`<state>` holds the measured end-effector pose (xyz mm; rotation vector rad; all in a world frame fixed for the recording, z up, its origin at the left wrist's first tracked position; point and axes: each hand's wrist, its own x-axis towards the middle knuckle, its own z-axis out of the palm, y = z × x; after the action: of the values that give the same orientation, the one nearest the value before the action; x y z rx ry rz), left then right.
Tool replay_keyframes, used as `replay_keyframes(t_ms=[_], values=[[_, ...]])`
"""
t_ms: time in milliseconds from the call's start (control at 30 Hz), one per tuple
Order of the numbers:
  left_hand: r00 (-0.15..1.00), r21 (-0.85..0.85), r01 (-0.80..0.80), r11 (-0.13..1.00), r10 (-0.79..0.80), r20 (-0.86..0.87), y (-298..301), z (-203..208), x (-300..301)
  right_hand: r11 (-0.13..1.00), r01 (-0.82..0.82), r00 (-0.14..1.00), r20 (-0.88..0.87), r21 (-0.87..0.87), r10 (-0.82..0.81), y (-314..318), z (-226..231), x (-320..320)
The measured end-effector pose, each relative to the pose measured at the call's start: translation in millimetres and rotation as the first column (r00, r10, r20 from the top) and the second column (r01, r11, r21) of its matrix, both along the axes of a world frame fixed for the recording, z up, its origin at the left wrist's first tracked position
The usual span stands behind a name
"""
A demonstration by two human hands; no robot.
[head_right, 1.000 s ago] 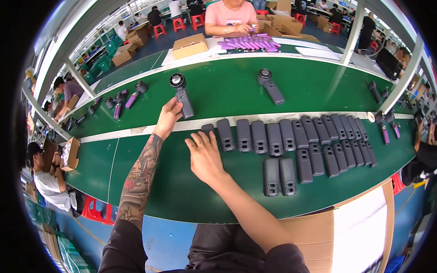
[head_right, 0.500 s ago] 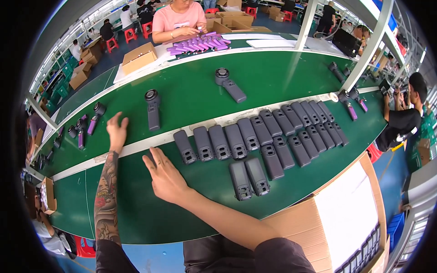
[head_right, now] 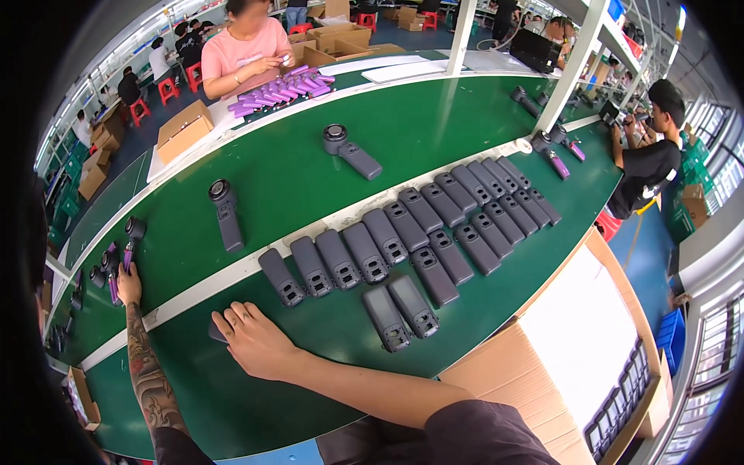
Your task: Inspecting handheld electronic devices and organizing them into rows or packaging on a production line.
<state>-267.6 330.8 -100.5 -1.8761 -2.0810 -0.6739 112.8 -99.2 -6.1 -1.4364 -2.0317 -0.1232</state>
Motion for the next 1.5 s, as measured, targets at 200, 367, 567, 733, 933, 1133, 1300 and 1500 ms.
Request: replay_keyframes(t_ms=[200,367,567,733,933,1133,1300,1500], values=[[0.952,0.135,0.289,0.948,-0.270,-0.147,-24.9,26.2,52.2,0.983,0.018,1.000,0.012,-0.182,-0.017,-3.5,7.4,3.0],[0.449,-0.318,0.667,0.674,-0.023,0.893,-49.0,88.4,51.8,0.998,-0.045,0.981,-0.189,0.046,0.053,-6.0,10.3,-5.6],[-0.456,0.354,0.669,0.653,-0.015,0.890,-222.2,123.9,186.6,1.000,-0.013,0.846,-0.533,0.014,0.019,-16.8,14.4,6.1],[-0.428,0.330,0.728,0.601,0.022,0.903,-297.2,120.9,202.6,0.984,-0.176,0.384,-0.923,-0.042,0.029,-7.0,16.5,7.0],[-0.438,0.245,0.683,0.688,0.118,0.891,-335.7,112.5,205.9,0.961,-0.220,0.185,-0.975,-0.166,-0.126,2.6,11.2,16.2],[-0.310,0.238,0.713,0.659,-0.008,0.951,-347.0,108.9,206.5,0.897,-0.441,-0.390,-0.896,-0.024,-0.215,0.2,15.1,21.4],[-0.231,0.216,0.730,0.649,-0.064,0.971,-360.7,118.1,214.3,0.847,-0.528,-0.504,-0.824,0.057,-0.259,4.1,14.1,26.7],[-0.298,0.235,0.719,0.654,-0.016,0.954,-363.5,123.2,225.5,0.780,-0.619,-0.428,-0.873,0.095,-0.233,2.9,22.1,32.6]])
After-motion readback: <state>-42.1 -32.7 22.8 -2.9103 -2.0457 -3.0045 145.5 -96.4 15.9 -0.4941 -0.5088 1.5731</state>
